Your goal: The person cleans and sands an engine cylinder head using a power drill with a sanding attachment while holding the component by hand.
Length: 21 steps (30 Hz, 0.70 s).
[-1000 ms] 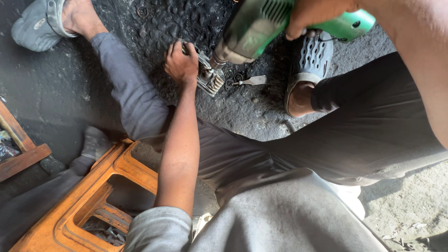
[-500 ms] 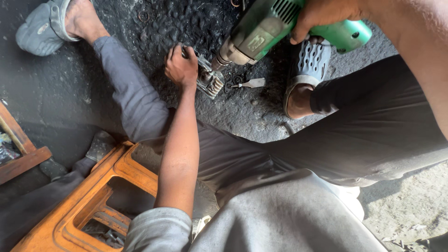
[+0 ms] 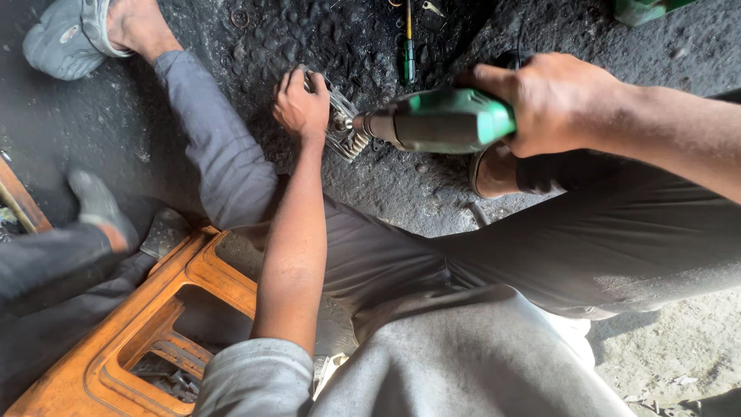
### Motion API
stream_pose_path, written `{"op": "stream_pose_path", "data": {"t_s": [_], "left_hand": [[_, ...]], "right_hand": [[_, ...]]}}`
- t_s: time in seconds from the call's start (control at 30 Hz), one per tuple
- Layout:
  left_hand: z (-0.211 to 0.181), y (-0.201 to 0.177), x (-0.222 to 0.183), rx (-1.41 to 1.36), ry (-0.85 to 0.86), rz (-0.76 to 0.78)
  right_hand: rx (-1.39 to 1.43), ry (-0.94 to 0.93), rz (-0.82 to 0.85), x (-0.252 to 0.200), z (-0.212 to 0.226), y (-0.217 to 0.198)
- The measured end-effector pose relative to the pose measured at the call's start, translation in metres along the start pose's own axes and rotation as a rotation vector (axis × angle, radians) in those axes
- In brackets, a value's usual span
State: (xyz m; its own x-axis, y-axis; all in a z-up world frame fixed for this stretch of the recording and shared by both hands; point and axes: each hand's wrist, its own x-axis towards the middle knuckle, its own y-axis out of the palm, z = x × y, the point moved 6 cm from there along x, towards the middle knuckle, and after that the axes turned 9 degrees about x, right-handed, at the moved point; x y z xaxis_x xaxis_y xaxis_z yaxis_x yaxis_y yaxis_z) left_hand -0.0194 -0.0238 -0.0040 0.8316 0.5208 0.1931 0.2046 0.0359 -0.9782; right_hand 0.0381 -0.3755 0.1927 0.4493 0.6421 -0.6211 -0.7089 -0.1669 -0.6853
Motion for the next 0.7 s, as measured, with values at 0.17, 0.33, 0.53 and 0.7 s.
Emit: {"op": "stream_pose_path", "data": {"t_s": [0.17, 0.33, 0.53, 0.7], "left_hand": [[-0.004, -0.005, 0.001, -0.002, 0.024, 0.017], [-0.003, -0.008, 0.000, -0.009, 0.051, -0.019], [0.001, -0.006, -0.003, 0.016, 0.053, -0.044], [-0.006, 0.000, 0.002, -0.024, 0.175, -0.043]], "right_hand": [[-0.512, -0.038, 0.357, -0.003, -0.003, 0.008], [-1.122, -0.336, 0.528, 0.005, -0.013, 0.014], [-1.235, -0.513, 0.339, 0.028, -0.040, 0.020], [-1.269, -0.584, 0.203, 0.032, -0.049, 0.022]]}}
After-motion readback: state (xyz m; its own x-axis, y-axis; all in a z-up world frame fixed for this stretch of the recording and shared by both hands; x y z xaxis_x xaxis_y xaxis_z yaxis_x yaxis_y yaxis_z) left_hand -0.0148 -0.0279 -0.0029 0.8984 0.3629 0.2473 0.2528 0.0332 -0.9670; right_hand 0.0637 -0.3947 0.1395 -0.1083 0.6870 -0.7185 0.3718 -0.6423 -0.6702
